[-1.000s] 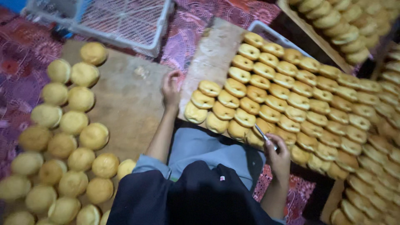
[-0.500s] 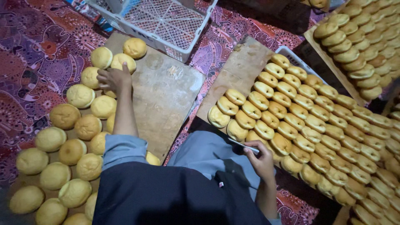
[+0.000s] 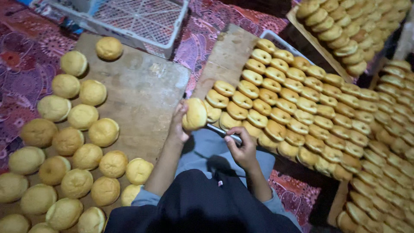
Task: The person sits on a mat and uses a small metal tool to poke a hole in the center of each round bun. They pick up buns from a wooden board, puncture them, and place them onto a tray with other processed buns.
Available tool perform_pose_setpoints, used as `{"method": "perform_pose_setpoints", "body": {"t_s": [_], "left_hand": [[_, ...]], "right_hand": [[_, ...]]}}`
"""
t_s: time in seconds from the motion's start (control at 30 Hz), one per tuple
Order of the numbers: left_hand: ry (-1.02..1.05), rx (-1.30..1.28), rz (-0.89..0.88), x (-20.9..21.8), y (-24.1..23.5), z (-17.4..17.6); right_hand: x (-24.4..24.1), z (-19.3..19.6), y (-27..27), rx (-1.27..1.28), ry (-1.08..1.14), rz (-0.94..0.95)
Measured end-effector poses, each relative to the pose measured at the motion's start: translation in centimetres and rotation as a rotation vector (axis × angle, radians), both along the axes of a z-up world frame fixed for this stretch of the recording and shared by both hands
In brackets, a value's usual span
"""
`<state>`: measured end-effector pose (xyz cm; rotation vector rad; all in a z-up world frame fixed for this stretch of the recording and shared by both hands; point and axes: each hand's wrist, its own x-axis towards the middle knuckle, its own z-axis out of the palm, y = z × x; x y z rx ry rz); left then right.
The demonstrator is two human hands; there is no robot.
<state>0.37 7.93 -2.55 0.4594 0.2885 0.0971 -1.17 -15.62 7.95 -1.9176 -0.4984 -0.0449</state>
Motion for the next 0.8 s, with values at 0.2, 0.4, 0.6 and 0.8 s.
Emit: {"method": "perform_pose_setpoints", "body": {"t_s": [0.2, 0.4, 0.6, 0.8], "left_hand": [[-0.088, 0.142, -0.097, -1.5, -5.2, 5.3], [-0.137, 0.565, -0.224, -3.1, -8.6, 6.5], [0.008, 0.381, -0.262, -2.9, -9.1, 6.6], [0.109, 0.326, -0.2, -3.9, -11.7, 6.3]], "right_hand": [[-1.3, 1.4, -2.6, -0.094, -0.314, -0.14], [-0.9, -0.4, -2.4, -0.254, -0.542, -0.109], [-1.5, -1.2, -3.6, -0.18, -0.371, -0.19], [-0.6, -1.8, -4.1, -0.135, -0.582, -0.274]]}}
